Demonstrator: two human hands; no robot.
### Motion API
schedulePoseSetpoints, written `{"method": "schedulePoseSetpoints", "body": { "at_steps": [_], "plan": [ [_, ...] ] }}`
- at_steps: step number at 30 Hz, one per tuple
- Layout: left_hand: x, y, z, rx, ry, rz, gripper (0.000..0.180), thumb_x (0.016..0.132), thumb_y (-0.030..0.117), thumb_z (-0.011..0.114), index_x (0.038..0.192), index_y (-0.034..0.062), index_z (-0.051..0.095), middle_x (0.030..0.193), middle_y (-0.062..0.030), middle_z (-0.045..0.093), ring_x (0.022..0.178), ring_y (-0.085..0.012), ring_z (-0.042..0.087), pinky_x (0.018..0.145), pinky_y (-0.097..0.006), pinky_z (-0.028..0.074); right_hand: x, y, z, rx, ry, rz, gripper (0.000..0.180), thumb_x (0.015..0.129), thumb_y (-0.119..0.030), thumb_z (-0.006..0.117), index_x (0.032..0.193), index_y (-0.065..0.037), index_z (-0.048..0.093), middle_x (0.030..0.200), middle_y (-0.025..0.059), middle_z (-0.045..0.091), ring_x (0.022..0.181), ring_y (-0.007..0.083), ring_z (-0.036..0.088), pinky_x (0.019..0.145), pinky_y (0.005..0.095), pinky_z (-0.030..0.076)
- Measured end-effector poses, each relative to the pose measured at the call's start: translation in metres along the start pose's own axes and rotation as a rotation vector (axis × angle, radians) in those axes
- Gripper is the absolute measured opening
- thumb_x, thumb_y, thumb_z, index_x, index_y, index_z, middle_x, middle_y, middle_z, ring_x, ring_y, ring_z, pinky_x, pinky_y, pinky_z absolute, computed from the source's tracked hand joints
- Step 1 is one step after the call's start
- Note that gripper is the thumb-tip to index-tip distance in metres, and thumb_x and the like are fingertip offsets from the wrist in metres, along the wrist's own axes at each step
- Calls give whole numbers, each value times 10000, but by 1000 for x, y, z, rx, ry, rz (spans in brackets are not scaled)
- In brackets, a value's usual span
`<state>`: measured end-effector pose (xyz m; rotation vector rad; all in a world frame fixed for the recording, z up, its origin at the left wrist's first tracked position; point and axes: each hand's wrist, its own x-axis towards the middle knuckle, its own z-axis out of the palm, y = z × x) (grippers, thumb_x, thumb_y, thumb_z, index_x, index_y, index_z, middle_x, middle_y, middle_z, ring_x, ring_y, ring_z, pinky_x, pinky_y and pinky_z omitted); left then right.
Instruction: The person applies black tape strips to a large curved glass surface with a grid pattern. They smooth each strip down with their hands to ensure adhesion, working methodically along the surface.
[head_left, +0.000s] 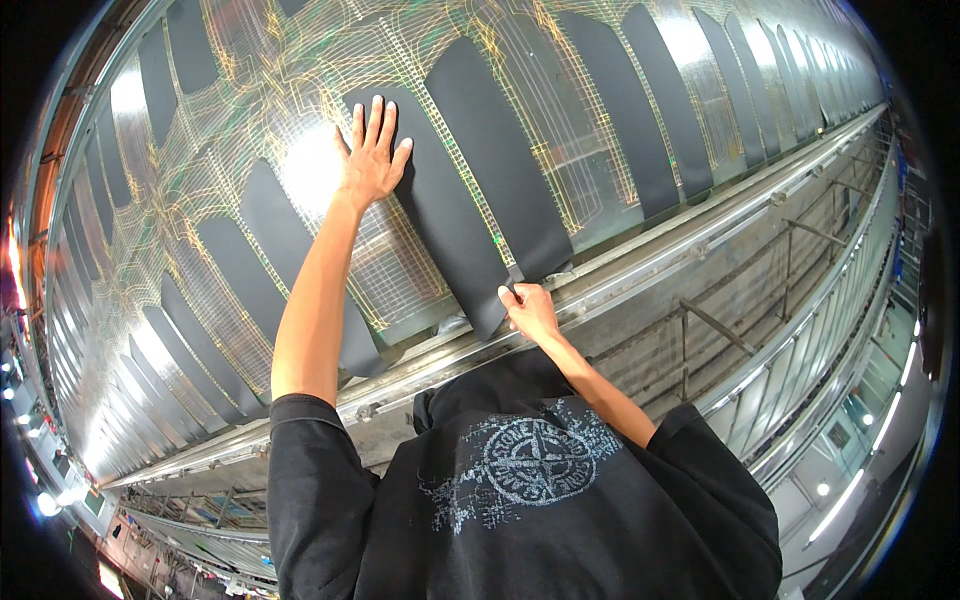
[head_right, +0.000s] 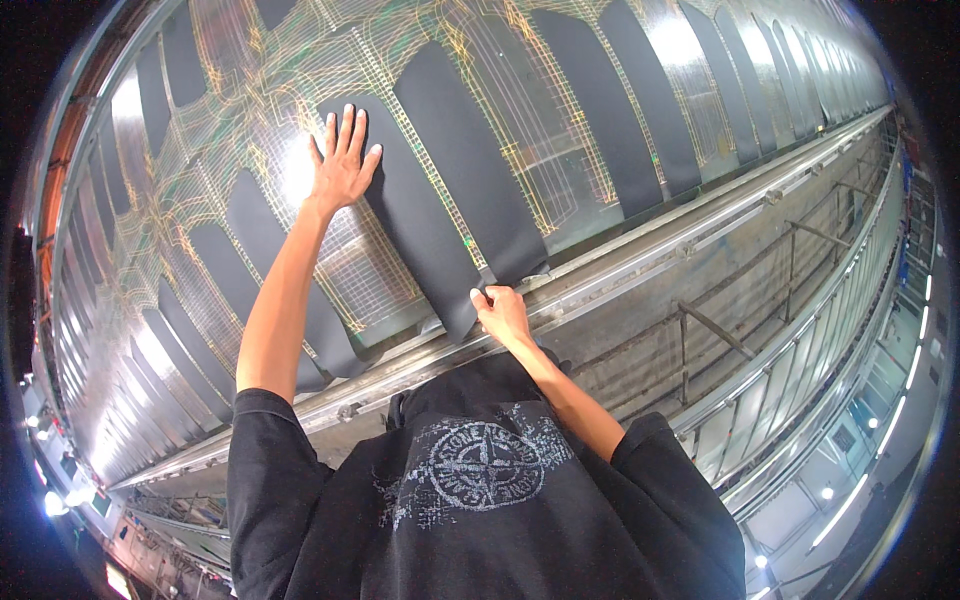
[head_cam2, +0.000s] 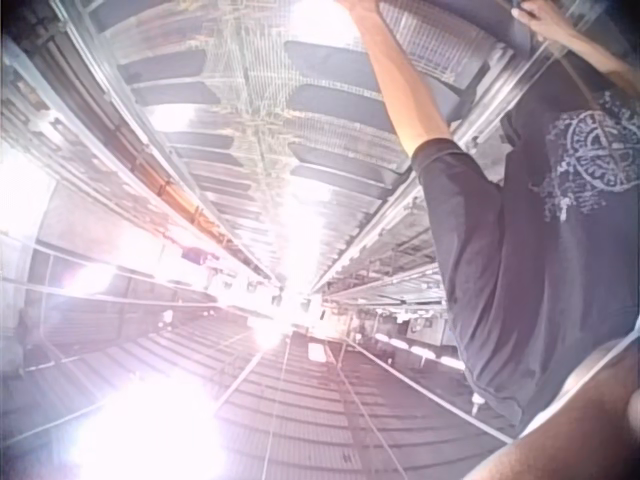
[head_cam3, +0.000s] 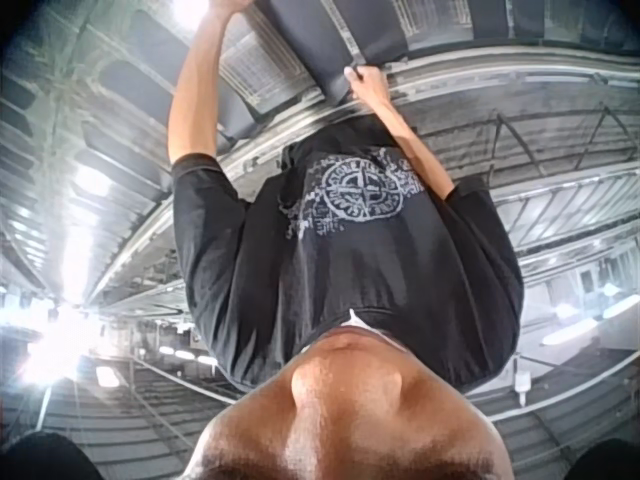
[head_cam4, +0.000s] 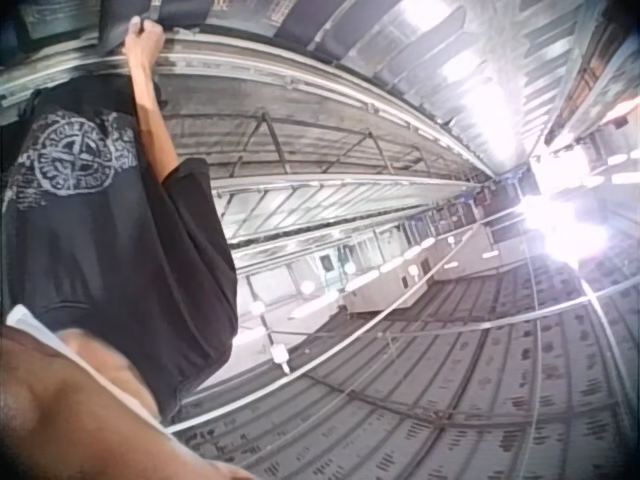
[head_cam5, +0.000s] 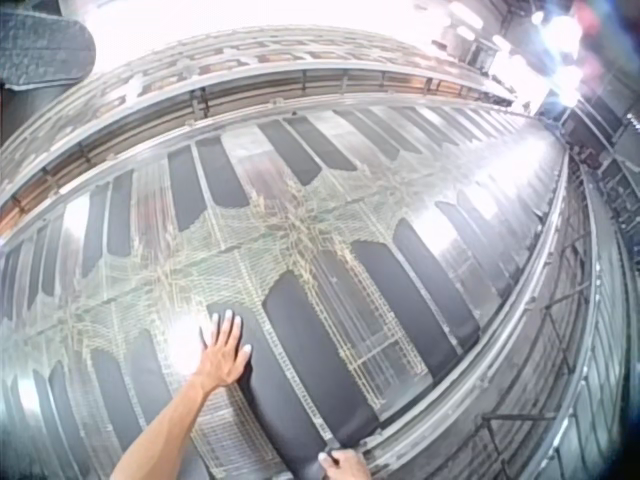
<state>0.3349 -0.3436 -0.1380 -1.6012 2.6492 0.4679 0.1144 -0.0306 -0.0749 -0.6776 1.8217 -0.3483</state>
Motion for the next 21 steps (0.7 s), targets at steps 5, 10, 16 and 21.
{"method": "schedulePoseSetpoints", "body": {
  "at_steps": [5,10,16,21],
  "plan": [
    [-1,2,-2,2,-25,-15,756,1108,573,351,1738,202,158,1818,-55,87,1667,-373,29,1258,-758,30,0,-1,1,-26,7,-1,489,1059,-373,670,720,-27,609,564,54,631,451,129,621,401,327,442],
    [-1,1,-1,14,-7,-8,752,1108,576,353,1737,206,170,1816,-56,95,1667,-368,34,1262,-753,48,0,-5,1,-23,2,16,477,1055,-355,677,725,-16,614,569,76,639,470,159,639,439,354,459],
    [-3,26,-9,293,27,-48,701,1133,497,348,1723,143,213,1807,-54,148,1665,-351,85,1295,-681,74,11,21,5,-210,96,-107,536,1022,-414,720,669,-31,596,553,56,598,478,156,546,499,384,432],
    [-43,76,14,-70,210,25,682,1128,393,390,1668,-11,292,1774,-203,191,1648,-417,121,1308,-645,79,8,12,3,-187,120,-35,545,977,-434,773,671,-17,600,557,83,567,534,173,504,550,412,428]
  ]
}}
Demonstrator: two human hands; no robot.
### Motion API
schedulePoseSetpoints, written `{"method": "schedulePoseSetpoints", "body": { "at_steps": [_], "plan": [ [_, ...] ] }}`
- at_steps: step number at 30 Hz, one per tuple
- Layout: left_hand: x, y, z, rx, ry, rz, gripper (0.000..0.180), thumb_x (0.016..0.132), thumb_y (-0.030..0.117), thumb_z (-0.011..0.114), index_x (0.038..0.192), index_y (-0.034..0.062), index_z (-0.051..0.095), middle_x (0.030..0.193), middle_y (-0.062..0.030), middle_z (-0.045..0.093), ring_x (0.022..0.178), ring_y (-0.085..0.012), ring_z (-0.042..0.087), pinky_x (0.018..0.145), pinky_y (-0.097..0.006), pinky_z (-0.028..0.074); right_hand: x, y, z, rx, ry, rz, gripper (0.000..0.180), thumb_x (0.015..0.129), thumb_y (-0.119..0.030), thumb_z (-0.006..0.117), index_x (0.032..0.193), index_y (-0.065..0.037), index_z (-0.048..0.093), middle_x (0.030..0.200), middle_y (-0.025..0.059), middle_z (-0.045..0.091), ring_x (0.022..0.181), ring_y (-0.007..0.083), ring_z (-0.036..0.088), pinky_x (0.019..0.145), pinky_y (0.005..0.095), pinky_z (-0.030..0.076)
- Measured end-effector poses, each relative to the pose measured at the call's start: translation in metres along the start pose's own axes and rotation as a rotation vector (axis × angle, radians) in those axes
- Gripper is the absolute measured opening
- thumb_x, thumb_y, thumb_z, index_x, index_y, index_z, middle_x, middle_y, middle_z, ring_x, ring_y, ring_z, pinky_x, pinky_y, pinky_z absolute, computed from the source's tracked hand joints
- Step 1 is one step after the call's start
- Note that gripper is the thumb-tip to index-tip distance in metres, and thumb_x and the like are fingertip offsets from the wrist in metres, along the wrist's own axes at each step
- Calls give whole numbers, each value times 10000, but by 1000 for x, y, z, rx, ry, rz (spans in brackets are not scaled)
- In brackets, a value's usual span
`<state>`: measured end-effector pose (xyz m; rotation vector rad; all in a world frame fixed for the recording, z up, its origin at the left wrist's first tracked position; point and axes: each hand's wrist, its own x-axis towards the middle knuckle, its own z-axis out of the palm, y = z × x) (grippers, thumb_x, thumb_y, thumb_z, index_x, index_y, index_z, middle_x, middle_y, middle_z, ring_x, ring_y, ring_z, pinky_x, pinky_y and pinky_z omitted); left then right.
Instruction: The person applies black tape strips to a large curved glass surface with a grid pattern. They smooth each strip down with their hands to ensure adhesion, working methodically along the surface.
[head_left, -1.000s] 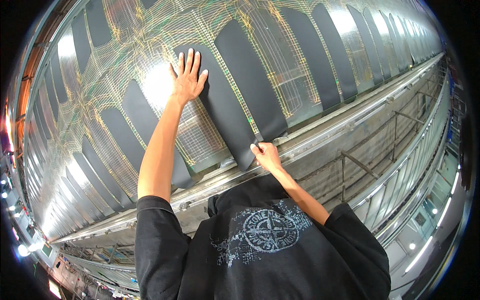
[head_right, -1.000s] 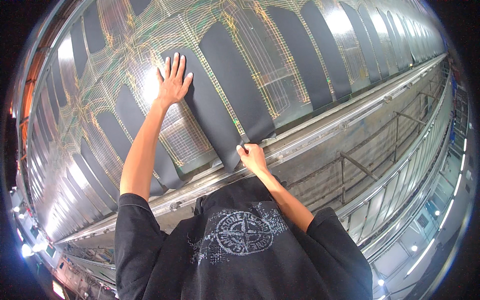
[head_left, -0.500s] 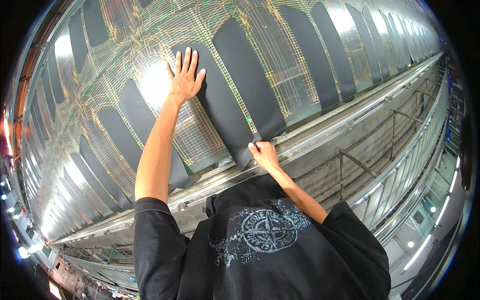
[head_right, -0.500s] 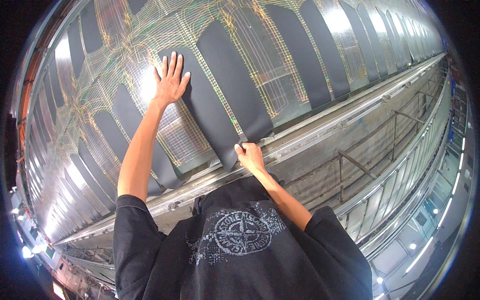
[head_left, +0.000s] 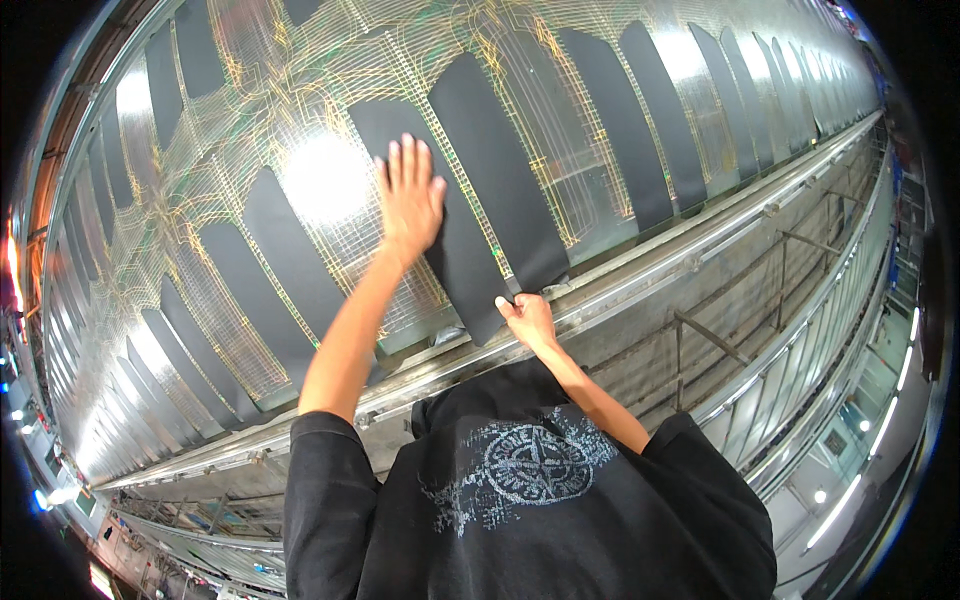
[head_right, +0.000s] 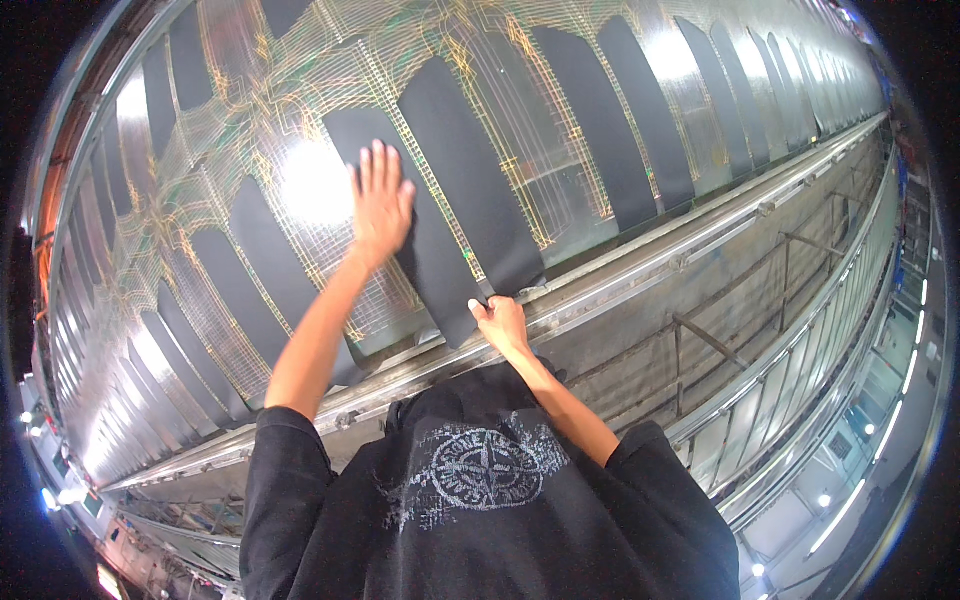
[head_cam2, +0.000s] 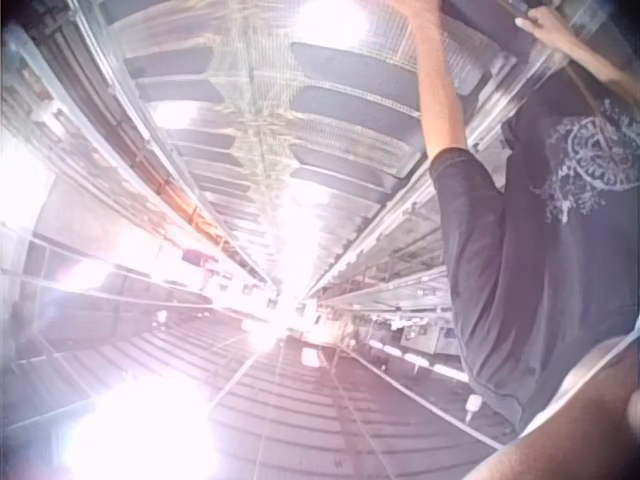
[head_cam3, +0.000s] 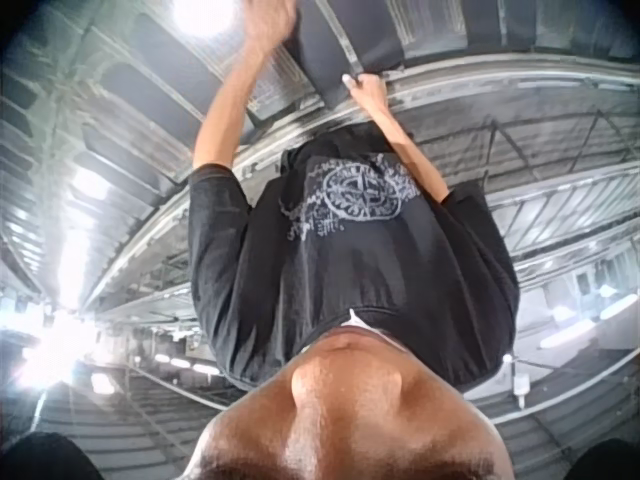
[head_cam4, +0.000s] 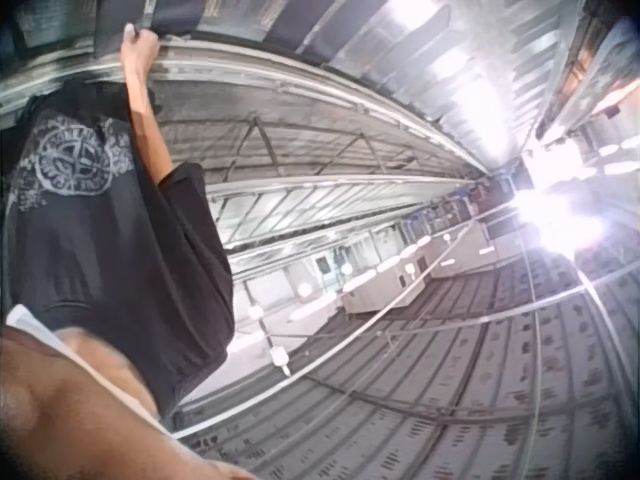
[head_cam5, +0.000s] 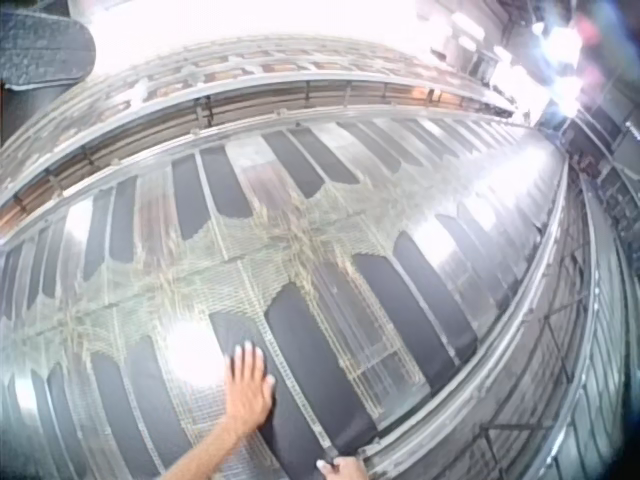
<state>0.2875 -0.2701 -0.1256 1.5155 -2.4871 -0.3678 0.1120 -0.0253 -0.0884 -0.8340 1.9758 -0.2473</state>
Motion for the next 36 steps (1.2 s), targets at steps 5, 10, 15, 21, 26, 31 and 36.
{"method": "schedulePoseSetpoints", "body": {
  "at_steps": [5,10,15,21,26,31,36],
  "plan": [
    [-130,97,0,-85,-264,105,740,1078,435,497,1651,-6,341,1762,-211,227,1632,-460,146,1323,-600,97,-6,-5,-21,-161,-78,-56,390,920,-375,793,854,9,772,818,266,744,836,461,747,795,531,585],
    [-182,123,8,-143,-323,125,757,1088,486,471,1659,9,330,1759,-152,259,1633,-386,185,1326,-577,122,21,-71,-91,-286,-214,-245,301,935,-352,761,867,-60,784,757,188,740,733,364,753,687,482,580],
    [-178,120,-4,-209,-357,107,794,1091,553,430,1663,12,323,1767,-149,242,1642,-369,163,1335,-558,103,135,-217,-101,-152,-59,-742,269,976,-277,719,1044,-22,772,750,92,713,680,139,631,650,347,511],
    [-176,120,-11,-285,-332,80,795,1095,568,416,1658,13,335,1765,-136,256,1645,-355,159,1341,-537,112,235,-315,-51,-458,118,-897,236,910,-204,787,1029,-1,800,939,170,797,838,307,763,808,428,598],
    [-178,117,-10,-336,-316,63,796,1090,560,434,1651,2,343,1757,-143,274,1642,-352,173,1343,-538,102,253,-309,-36,-485,113,-876,188,909,-183,784,901,4,766,805,189,761,799,342,765,800,459,590],
    [-177,117,-12,-318,-346,55,797,1082,555,451,1658,16,340,1766,-123,261,1647,-341,162,1346,-529,97,250,-317,-41,-496,-16,-942,140,904,-95,681,879,39,712,844,266,724,890,428,736,822,510,579],
    [-174,118,-13,-338,-366,51,807,1072,551,483,1660,17,339,1767,-126,257,1642,-345,174,1343,-529,112,266,-303,-39,-583,25,-1168,221,939,-116,669,1018,90,662,834,237,726,848,406,744,823,494,587]
  ]
}}
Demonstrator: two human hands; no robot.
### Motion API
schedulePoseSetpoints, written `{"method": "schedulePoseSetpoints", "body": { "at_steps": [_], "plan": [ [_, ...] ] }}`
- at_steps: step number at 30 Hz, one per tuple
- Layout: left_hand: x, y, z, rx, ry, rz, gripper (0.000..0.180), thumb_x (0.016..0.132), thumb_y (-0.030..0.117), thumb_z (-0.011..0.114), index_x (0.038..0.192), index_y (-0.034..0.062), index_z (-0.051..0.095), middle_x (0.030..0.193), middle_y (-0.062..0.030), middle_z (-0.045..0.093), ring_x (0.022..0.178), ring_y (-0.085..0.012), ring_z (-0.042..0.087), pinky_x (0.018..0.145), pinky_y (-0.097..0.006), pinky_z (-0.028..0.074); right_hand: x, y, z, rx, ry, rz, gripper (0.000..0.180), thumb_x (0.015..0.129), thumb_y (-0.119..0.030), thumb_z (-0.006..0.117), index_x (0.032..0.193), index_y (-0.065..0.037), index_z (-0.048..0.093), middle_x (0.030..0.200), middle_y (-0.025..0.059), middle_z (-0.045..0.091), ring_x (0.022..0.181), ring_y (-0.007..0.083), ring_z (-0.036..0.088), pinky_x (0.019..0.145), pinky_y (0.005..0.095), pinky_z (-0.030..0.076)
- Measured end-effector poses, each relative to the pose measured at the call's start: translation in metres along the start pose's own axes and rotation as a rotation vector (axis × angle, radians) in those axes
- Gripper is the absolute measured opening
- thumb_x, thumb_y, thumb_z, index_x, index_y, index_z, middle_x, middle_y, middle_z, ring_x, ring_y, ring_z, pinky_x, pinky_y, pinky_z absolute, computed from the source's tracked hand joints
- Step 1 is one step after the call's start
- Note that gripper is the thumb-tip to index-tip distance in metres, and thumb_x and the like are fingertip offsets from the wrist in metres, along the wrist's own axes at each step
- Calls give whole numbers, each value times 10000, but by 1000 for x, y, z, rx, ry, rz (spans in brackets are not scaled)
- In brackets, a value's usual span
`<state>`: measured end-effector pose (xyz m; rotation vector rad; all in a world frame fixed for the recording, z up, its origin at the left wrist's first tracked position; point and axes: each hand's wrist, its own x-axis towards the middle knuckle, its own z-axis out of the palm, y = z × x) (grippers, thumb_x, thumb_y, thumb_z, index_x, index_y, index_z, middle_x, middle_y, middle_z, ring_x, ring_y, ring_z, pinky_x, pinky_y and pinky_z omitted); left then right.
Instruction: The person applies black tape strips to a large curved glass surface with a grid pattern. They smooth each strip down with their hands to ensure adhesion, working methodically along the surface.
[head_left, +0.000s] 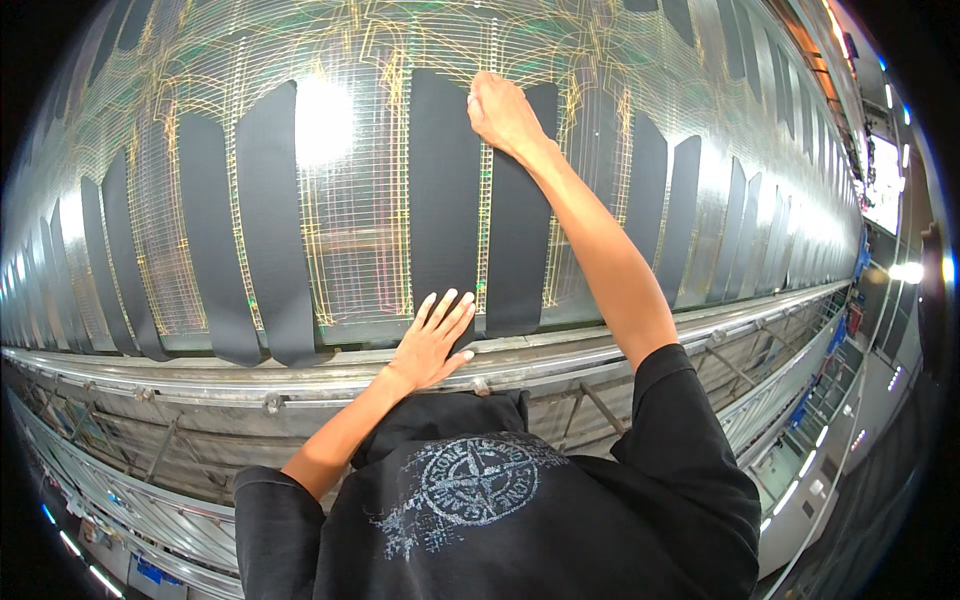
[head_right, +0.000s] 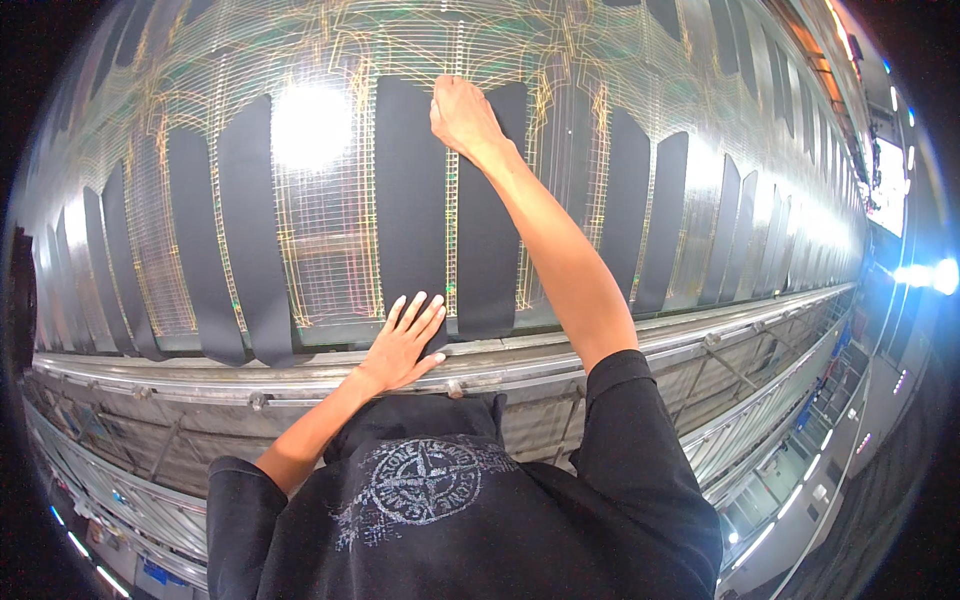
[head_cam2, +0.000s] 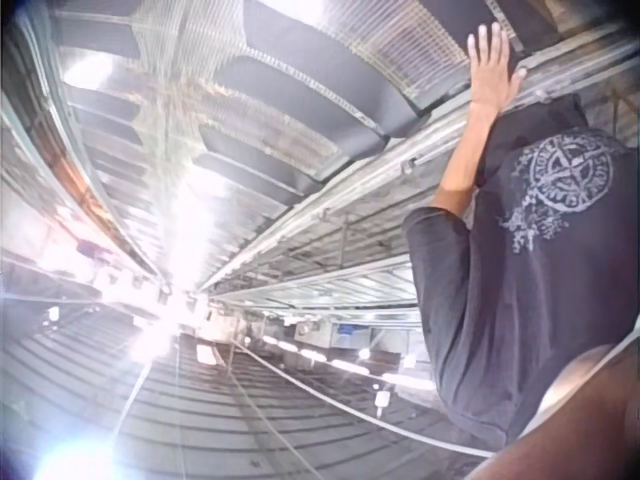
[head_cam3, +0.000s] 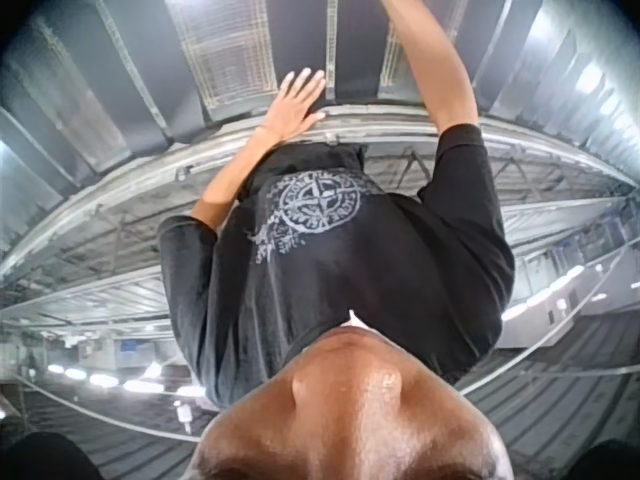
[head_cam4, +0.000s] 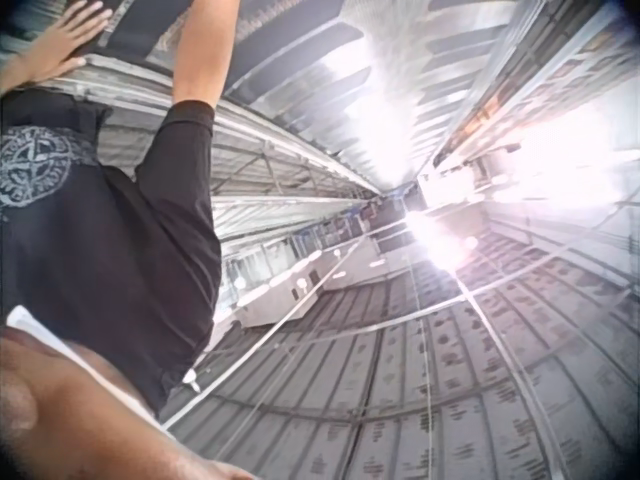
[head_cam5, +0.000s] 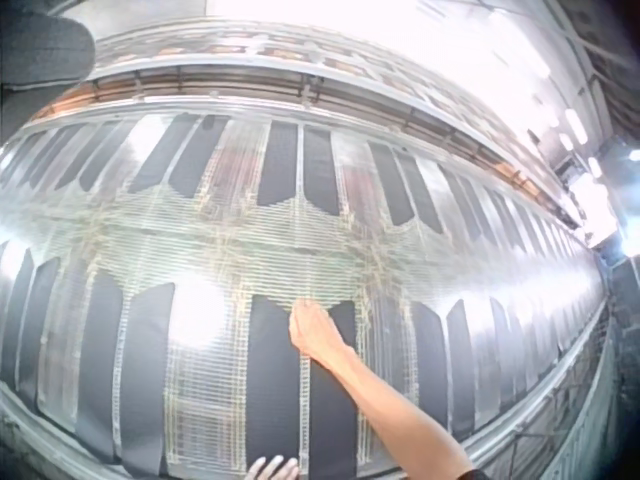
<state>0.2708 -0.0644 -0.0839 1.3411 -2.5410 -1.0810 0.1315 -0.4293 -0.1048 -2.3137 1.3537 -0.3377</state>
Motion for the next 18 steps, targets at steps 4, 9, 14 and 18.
{"method": "schedulePoseSetpoints", "body": {
  "at_steps": [4,9,14,18],
  "plan": [
    [0,-2,4,-21,-24,12,815,1083,566,450,1655,-3,333,1765,-159,245,1638,-389,162,1330,-567,109,-1,-3,-15,292,-29,213,196,893,-118,786,986,45,731,767,164,749,751,332,757,789,430,602],
    [1,1,-3,0,-48,-1,809,1077,564,470,1657,16,341,1770,-130,245,1640,-359,171,1340,-536,115,9,8,-14,233,-102,274,142,861,-158,811,862,-16,798,766,115,773,749,229,767,760,375,602],
    [1,1,-4,29,-48,-8,806,1074,562,472,1658,21,342,1770,-125,247,1641,-355,174,1341,-533,114,14,0,-19,38,-225,153,168,911,-139,698,874,23,717,825,178,748,829,345,752,785,458,605],
    [1,1,-2,-7,-46,1,817,1075,558,476,1656,3,334,1762,-156,255,1639,-383,169,1332,-565,110,3,4,-5,-71,23,-241,203,959,-125,631,1053,54,634,925,257,711,922,458,728,826,540,598]
  ]
}}
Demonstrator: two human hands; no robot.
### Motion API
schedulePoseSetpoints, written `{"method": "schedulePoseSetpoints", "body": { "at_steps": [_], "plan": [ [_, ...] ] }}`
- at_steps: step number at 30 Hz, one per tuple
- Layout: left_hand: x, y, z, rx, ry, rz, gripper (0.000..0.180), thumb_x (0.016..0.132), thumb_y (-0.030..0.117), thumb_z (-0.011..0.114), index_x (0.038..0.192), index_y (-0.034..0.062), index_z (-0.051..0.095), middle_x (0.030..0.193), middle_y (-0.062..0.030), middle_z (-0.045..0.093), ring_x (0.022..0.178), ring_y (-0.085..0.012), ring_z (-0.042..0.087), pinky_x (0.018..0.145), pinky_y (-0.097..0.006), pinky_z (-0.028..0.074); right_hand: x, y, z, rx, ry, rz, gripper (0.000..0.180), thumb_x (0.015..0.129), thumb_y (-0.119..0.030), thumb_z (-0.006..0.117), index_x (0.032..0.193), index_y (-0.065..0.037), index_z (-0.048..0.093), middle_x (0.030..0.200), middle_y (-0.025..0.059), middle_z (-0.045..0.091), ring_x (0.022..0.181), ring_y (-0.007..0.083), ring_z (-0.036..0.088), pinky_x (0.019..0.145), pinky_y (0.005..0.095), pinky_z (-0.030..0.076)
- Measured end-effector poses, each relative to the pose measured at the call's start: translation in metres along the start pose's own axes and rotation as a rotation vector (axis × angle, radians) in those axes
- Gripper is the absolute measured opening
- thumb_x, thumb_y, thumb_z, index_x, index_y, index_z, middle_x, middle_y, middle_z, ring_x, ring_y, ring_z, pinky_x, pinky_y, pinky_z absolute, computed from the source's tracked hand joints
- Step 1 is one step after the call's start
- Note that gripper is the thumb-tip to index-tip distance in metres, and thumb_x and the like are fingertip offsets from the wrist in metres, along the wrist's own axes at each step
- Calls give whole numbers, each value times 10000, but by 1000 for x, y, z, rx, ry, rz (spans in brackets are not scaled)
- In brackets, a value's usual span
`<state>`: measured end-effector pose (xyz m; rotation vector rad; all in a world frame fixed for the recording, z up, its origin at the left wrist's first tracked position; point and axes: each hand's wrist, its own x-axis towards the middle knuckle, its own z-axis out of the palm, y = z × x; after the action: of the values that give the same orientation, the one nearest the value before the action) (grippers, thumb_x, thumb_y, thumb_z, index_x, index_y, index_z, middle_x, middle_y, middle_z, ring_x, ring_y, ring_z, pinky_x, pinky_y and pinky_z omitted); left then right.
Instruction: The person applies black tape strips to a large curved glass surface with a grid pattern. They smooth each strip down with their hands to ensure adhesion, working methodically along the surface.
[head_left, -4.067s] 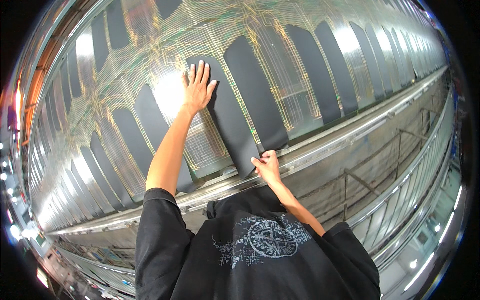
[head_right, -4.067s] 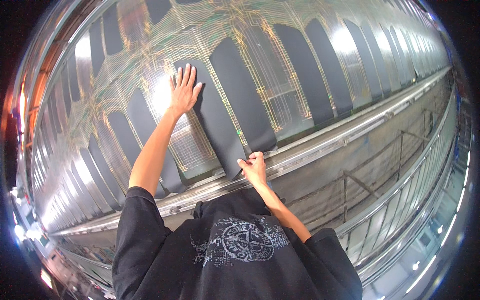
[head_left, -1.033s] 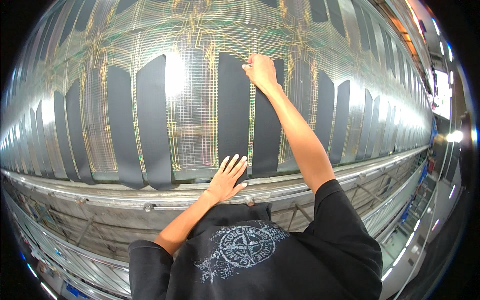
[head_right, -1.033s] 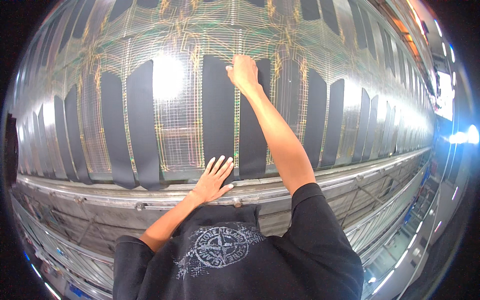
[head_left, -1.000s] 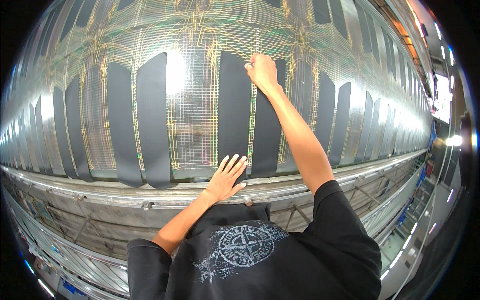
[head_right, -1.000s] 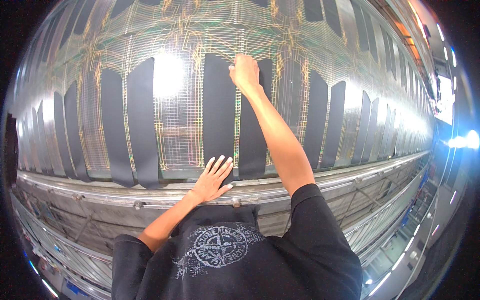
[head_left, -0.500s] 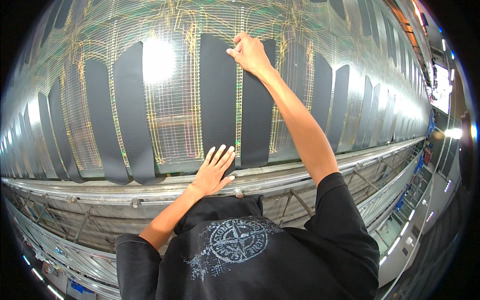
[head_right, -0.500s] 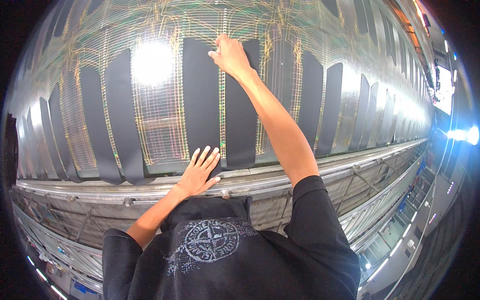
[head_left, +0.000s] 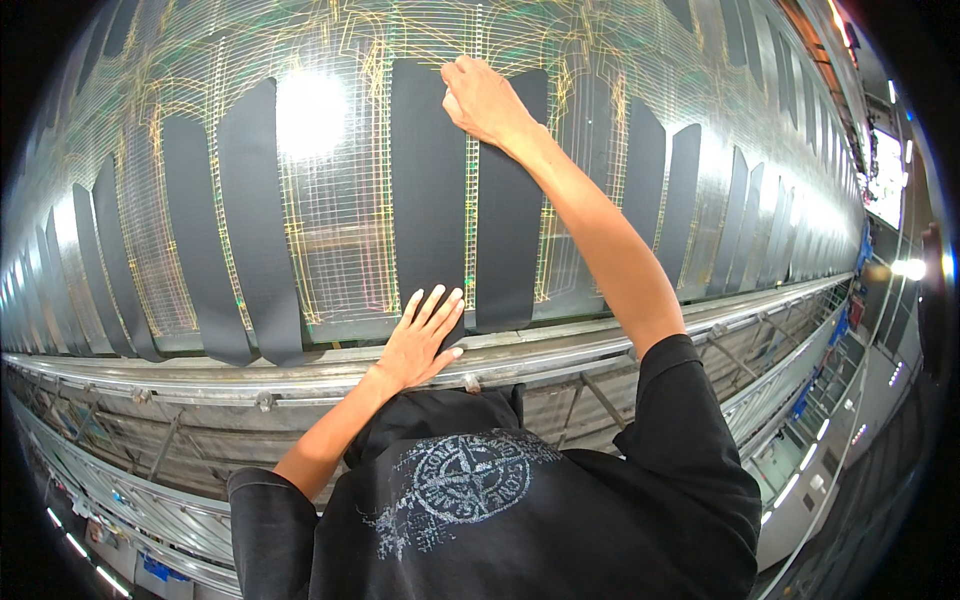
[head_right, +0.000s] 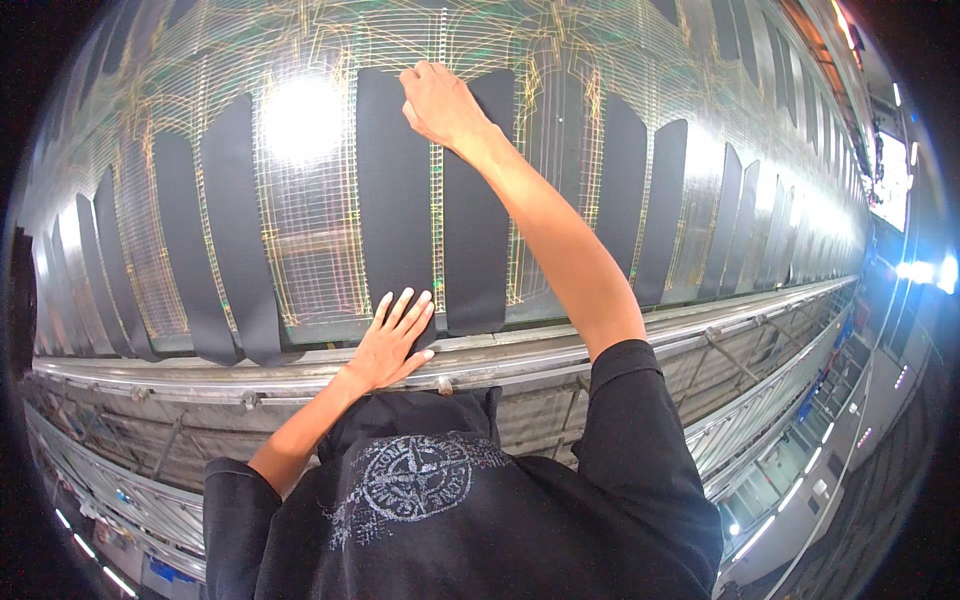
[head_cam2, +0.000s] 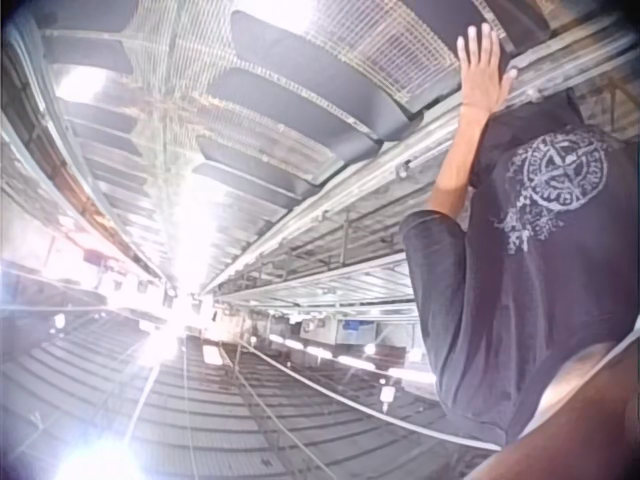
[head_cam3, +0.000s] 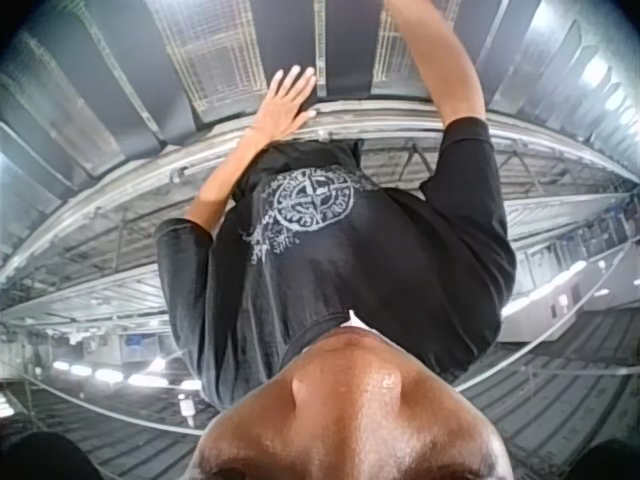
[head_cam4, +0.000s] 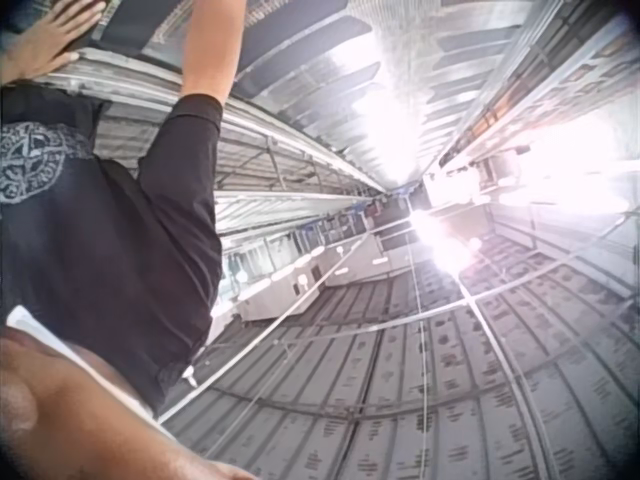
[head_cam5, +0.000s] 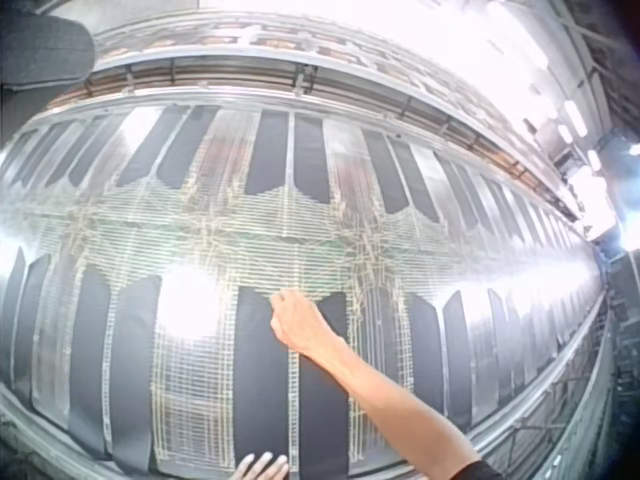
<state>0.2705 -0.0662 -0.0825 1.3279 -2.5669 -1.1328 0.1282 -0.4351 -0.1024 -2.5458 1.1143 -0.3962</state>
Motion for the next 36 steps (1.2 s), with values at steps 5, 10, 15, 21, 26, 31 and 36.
{"method": "schedulePoseSetpoints", "body": {
  "at_steps": [5,10,15,21,26,31,36],
  "plan": [
    [0,1,-1,37,3,-16,806,1068,556,481,1657,22,348,1769,-127,249,1640,-351,173,1342,-536,114,1,-14,4,224,56,323,171,931,-81,691,1046,44,674,904,261,735,884,455,745,820,527,597],
    [0,1,1,25,20,-9,812,1064,555,489,1657,20,346,1767,-129,253,1638,-354,178,1341,-537,116,9,-14,1,335,74,515,124,873,-78,749,889,45,753,798,257,741,830,452,759,805,493,613],
    [0,1,2,27,16,-10,811,1064,552,489,1659,19,343,1767,-131,252,1639,-355,175,1342,-535,115,16,-6,0,221,-94,547,133,902,-136,745,908,-10,784,814,207,763,796,364,766,816,446,609],
    [0,0,1,20,14,-4,817,1062,558,486,1660,21,341,1769,-129,249,1639,-354,176,1342,-535,107,-1,-11,0,113,36,31,96,1008,-74,565,1046,7,529,938,211,640,883,424,659,808,520,537],
    [-1,0,2,27,13,-11,836,1055,579,484,1662,23,336,1770,-126,245,1640,-355,173,1342,-536,105,-21,-90,-74,384,37,30,69,1023,-45,579,1037,-1,528,992,206,658,923,433,674,824,512,551],
    [0,2,-1,67,-20,-5,864,1047,607,478,1667,25,324,1770,-125,246,1643,-359,164,1339,-546,104,-34,-108,-130,533,-56,103,127,1011,-110,639,1059,-16,569,921,162,643,827,363,629,770,434,520],
    [1,2,0,60,-39,-16,878,1049,628,463,1676,34,306,1774,-122,237,1646,-360,152,1339,-551,98,0,-24,-58,430,-30,202,152,977,-168,681,991,-17,674,921,154,690,874,350,655,845,454,533]
  ]
}}
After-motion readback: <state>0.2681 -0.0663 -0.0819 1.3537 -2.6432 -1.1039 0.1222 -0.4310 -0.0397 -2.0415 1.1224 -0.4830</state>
